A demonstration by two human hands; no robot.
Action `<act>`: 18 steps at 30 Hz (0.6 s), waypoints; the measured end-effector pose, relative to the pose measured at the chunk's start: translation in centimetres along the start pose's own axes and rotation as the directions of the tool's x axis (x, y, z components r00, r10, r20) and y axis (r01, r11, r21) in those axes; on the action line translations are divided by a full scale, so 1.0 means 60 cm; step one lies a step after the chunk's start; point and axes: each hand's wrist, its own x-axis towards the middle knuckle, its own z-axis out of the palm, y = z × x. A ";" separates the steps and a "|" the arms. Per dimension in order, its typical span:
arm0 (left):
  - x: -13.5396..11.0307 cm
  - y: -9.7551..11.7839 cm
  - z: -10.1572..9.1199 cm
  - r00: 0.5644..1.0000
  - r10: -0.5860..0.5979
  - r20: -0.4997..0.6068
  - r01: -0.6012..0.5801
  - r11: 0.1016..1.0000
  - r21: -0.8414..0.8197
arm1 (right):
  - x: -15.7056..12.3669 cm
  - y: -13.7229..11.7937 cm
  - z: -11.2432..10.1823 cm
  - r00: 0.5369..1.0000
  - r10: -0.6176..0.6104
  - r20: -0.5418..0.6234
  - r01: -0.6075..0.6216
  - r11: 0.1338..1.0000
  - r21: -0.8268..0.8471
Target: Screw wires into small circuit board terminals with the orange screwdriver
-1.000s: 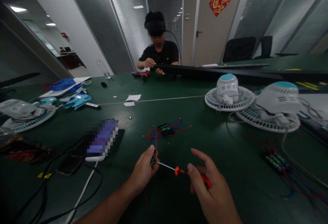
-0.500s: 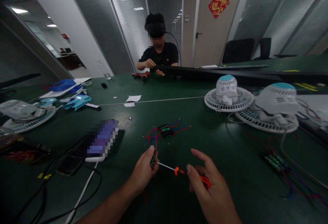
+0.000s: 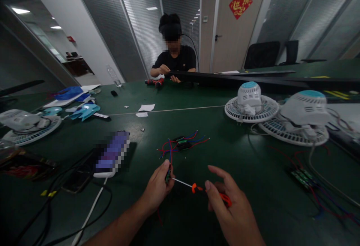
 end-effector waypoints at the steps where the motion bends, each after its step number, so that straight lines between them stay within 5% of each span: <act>1: -0.001 0.001 0.000 1.000 0.000 0.006 0.000 1.000 0.001 | 0.001 0.002 -0.001 1.000 -0.007 0.016 0.007 1.000 -0.009; 18: -0.002 0.004 0.003 1.000 0.008 -0.020 -0.008 1.000 0.030 | -0.003 0.000 0.002 1.000 0.004 -0.027 -0.003 0.999 0.045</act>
